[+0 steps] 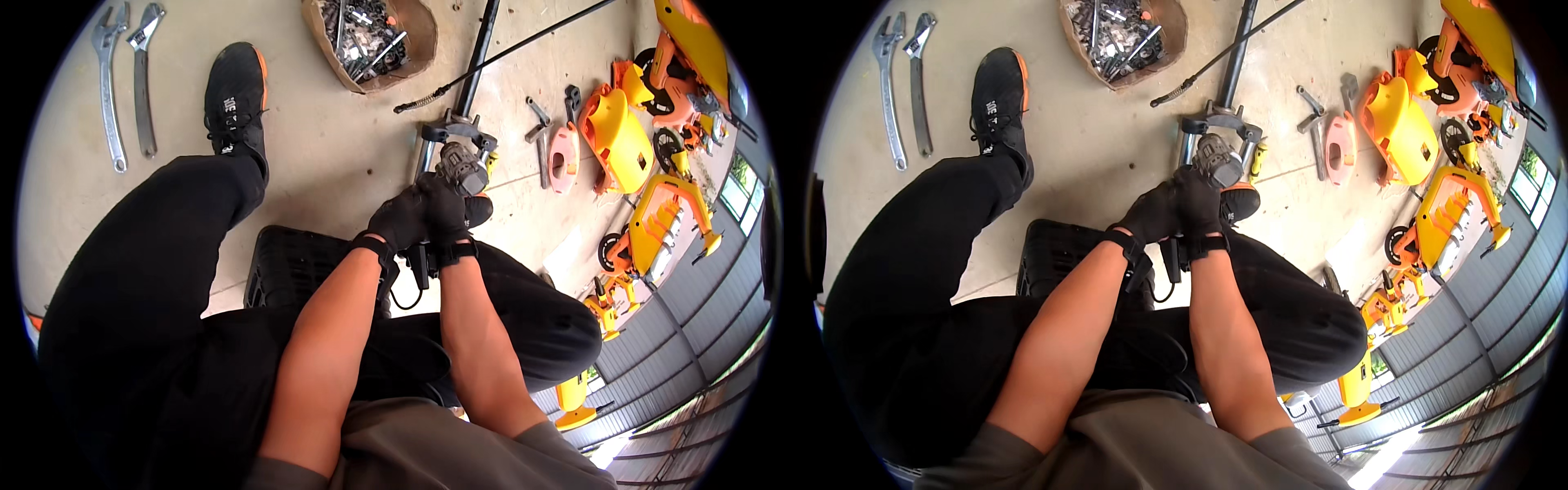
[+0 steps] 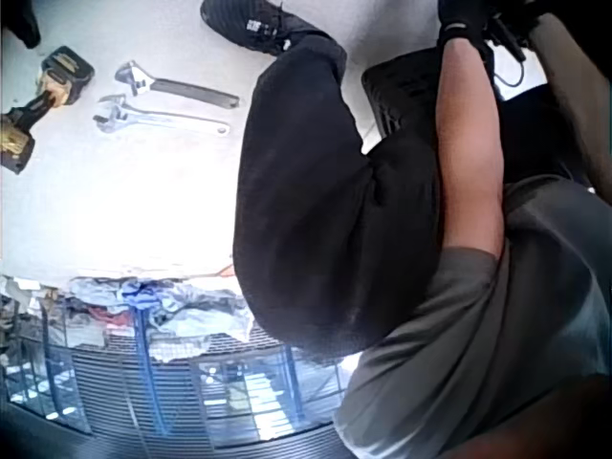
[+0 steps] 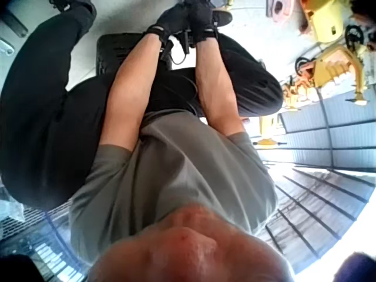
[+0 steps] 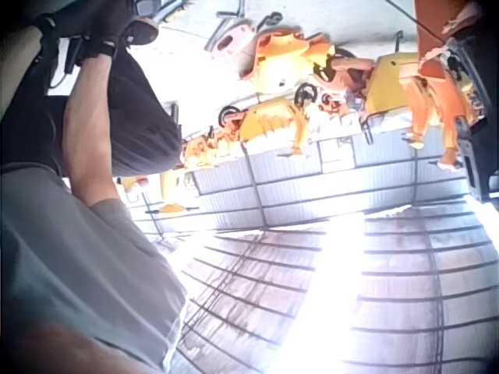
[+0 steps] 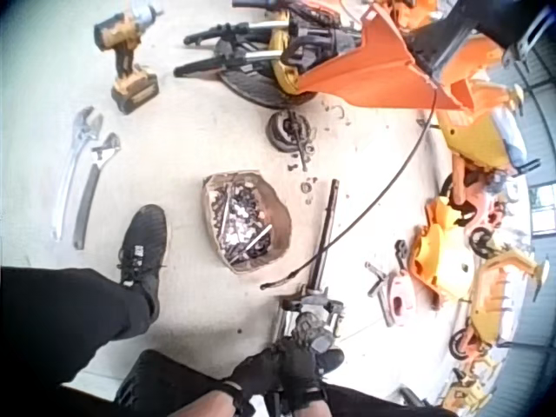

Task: The person sits on the floor and uses an impact driver to remove and install bolts on a motorcycle front fork assembly and a yellow fairing panel, handling small hardware from a box on the floor.

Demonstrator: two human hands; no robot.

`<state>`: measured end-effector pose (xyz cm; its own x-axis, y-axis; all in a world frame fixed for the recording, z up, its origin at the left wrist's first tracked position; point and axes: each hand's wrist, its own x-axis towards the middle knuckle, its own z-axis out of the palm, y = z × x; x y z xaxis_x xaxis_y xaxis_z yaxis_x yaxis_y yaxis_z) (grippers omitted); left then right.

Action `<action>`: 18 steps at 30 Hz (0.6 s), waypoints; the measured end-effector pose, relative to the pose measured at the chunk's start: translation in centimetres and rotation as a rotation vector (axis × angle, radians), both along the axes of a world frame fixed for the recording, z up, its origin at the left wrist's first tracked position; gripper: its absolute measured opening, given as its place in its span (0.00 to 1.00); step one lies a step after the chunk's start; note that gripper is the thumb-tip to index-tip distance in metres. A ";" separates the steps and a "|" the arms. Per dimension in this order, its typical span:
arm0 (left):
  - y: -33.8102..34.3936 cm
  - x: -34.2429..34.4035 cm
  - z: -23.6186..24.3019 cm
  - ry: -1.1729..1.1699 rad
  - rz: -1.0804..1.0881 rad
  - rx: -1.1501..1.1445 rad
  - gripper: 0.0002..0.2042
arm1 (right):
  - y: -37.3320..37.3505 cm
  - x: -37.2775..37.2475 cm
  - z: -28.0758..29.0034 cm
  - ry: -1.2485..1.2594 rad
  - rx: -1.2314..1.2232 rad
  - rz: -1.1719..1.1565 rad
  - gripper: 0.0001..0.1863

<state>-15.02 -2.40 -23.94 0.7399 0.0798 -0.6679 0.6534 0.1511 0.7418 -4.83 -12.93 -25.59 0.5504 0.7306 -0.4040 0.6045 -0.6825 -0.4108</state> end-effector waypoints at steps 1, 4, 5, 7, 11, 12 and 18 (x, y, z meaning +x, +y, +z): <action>0.1 -0.2 -0.6 0.025 -0.006 0.007 0.29 | -0.2 -0.3 0.3 -0.012 -0.025 0.055 0.07; 0.0 -0.8 -2.6 -0.006 0.004 0.083 0.28 | 1.0 -0.8 0.4 -0.059 -0.045 -0.023 0.05; -1.3 -1.7 -3.4 -0.083 0.029 0.145 0.26 | 1.6 -1.1 0.5 -0.072 -0.046 -0.048 0.05; -1.4 -0.6 -2.6 -0.278 0.081 0.259 0.24 | 1.6 -0.4 0.3 -0.011 0.067 -0.152 0.05; 1.0 0.3 -0.4 -0.029 -0.139 -0.057 0.24 | 1.8 -0.5 -0.2 0.070 0.067 -0.227 0.07; 0.7 0.0 -0.2 0.043 -0.059 -0.021 0.25 | 1.2 -0.6 0.5 0.055 0.029 -0.157 0.07; -1.4 -1.3 -5.3 -0.089 -0.146 0.097 0.24 | 1.3 -1.8 -0.5 0.054 0.082 -0.245 0.06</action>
<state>-16.28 -3.80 -29.28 0.8042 0.0285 -0.5937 0.5943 -0.0158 0.8041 -6.64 -11.66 -26.13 0.6944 0.6095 -0.3825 0.4007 -0.7690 -0.4980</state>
